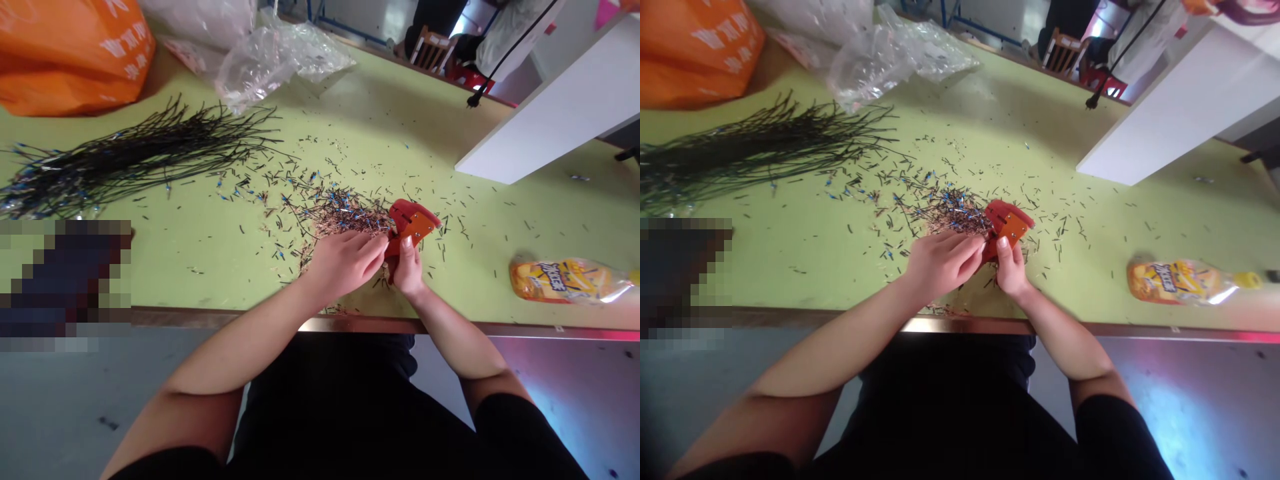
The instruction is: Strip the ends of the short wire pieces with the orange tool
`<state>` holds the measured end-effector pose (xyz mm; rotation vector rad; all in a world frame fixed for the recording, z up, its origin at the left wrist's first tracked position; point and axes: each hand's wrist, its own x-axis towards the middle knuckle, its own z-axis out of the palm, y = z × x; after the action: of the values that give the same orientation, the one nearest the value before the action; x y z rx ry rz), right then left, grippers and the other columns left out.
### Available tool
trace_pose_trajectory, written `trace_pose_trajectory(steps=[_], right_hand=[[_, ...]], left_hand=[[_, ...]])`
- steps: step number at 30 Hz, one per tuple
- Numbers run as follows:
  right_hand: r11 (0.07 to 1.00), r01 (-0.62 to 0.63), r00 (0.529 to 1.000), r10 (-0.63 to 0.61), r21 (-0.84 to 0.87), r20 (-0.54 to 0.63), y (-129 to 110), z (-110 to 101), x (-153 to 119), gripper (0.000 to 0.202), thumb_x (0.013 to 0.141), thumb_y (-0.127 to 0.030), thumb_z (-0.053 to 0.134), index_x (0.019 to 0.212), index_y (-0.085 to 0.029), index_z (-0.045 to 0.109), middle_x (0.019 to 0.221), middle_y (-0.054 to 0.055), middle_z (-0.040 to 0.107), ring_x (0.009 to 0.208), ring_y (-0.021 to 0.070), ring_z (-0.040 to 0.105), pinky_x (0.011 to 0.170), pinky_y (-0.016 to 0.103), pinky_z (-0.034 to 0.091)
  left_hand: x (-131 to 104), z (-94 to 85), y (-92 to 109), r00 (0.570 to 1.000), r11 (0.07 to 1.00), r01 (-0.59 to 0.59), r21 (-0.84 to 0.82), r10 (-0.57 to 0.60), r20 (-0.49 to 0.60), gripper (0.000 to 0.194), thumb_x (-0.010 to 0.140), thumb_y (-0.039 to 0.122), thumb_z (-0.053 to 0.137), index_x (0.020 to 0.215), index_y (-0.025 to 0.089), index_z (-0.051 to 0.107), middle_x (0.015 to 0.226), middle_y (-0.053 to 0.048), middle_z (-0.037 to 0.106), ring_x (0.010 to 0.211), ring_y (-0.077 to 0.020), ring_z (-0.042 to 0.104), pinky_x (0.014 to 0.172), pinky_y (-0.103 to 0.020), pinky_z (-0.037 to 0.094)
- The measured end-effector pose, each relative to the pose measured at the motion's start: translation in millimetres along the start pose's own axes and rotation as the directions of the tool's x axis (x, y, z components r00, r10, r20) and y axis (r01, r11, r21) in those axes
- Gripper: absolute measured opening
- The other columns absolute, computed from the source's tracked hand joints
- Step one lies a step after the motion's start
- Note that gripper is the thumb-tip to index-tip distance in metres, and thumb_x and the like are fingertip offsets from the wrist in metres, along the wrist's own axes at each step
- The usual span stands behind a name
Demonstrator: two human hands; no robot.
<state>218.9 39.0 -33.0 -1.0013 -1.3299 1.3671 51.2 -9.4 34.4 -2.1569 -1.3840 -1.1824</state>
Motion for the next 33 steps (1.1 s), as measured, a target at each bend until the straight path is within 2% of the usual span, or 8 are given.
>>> trace_pose_trajectory(steps=[5,10,15,17,21,24,28,33], right_hand=[[1.000,-0.009,0.998,0.010,0.023,-0.062,-12.9,6.0,-0.3,0.051,0.093,-0.075,0.053,0.098,-0.026,0.065,0.083,0.003,0.067,0.076,0.0189,0.067,0.069,0.033,0.059],[0.996,-0.061,0.998,0.061,0.059,0.009,-27.2,16.6,-1.7,0.058,0.090,-0.083,0.050,0.076,-0.026,0.054,0.057,-0.002,0.047,0.049,0.0158,0.049,0.043,0.030,0.045],[0.983,-0.114,0.986,0.094,0.147,0.139,-41.6,17.1,4.3,0.069,0.088,-0.089,0.043,0.061,-0.026,0.048,0.049,-0.003,0.039,0.043,0.0148,0.041,0.045,0.032,0.049],[0.953,-0.207,0.952,0.144,0.222,0.269,-51.0,11.1,10.4,0.070,0.085,-0.092,0.044,0.066,-0.025,0.054,0.053,-0.002,0.045,0.046,0.0152,0.046,0.050,0.034,0.053],[0.871,-0.434,0.760,0.217,0.231,0.613,-63.8,-4.9,22.2,0.076,0.083,-0.096,0.039,0.074,-0.023,0.059,0.056,0.000,0.054,0.048,0.0169,0.053,0.054,0.038,0.058],[0.857,-0.473,0.668,0.201,0.202,0.716,-61.0,-11.5,25.5,0.076,0.085,-0.094,0.041,0.078,-0.021,0.062,0.059,0.002,0.060,0.051,0.0176,0.058,0.059,0.039,0.061],[0.844,-0.506,0.623,0.214,0.180,0.752,-51.5,-10.4,22.6,0.074,0.087,-0.091,0.043,0.083,-0.020,0.064,0.063,0.002,0.061,0.056,0.0178,0.061,0.063,0.038,0.063],[0.853,-0.486,0.619,0.180,0.193,0.764,-50.1,-5.7,17.7,0.070,0.090,-0.087,0.044,0.083,-0.020,0.063,0.062,0.001,0.061,0.057,0.0175,0.062,0.062,0.037,0.063]], left_hand=[[-0.4,0.3,-1.0,1.000,1.000,0.002,-0.003,-0.002,0.014,0.010,0.099,0.017,0.055,0.091,0.020,0.060,0.063,0.005,0.065,0.054,-0.0097,0.054,0.051,-0.027,0.035],[-1.8,0.2,0.2,0.999,1.000,0.017,0.011,-0.017,0.031,0.013,0.100,0.016,0.053,0.090,0.021,0.060,0.062,0.005,0.065,0.054,-0.0102,0.054,0.051,-0.028,0.033],[-4.4,1.4,-5.2,0.996,0.997,0.068,-0.043,-0.065,0.055,0.015,0.102,0.017,0.050,0.095,0.021,0.063,0.067,0.003,0.068,0.057,-0.0110,0.058,0.052,-0.028,0.033],[-4.9,2.8,-14.3,0.989,0.986,0.141,-0.094,-0.136,0.056,0.017,0.105,0.020,0.049,0.097,0.020,0.065,0.066,0.002,0.067,0.056,-0.0110,0.058,0.053,-0.027,0.035],[-5.5,5.4,-37.3,0.960,0.949,0.275,-0.157,-0.262,0.096,0.030,0.110,0.031,0.041,0.100,0.020,0.067,0.073,-0.001,0.071,0.061,-0.0127,0.062,0.058,-0.026,0.041],[-6.1,7.2,-45.6,0.950,0.939,0.308,-0.156,-0.294,0.103,0.034,0.111,0.035,0.038,0.100,0.020,0.067,0.075,-0.001,0.072,0.062,-0.0132,0.062,0.060,-0.026,0.043],[-7.8,11.1,-42.2,0.962,0.954,0.268,-0.132,-0.258,0.088,0.036,0.111,0.034,0.036,0.099,0.020,0.067,0.076,-0.002,0.072,0.062,-0.0136,0.062,0.060,-0.027,0.043],[-10.8,15.8,-39.1,0.965,0.968,0.242,-0.072,-0.233,0.120,0.036,0.110,0.030,0.035,0.097,0.020,0.067,0.073,-0.002,0.069,0.063,-0.0149,0.061,0.060,-0.028,0.041]])
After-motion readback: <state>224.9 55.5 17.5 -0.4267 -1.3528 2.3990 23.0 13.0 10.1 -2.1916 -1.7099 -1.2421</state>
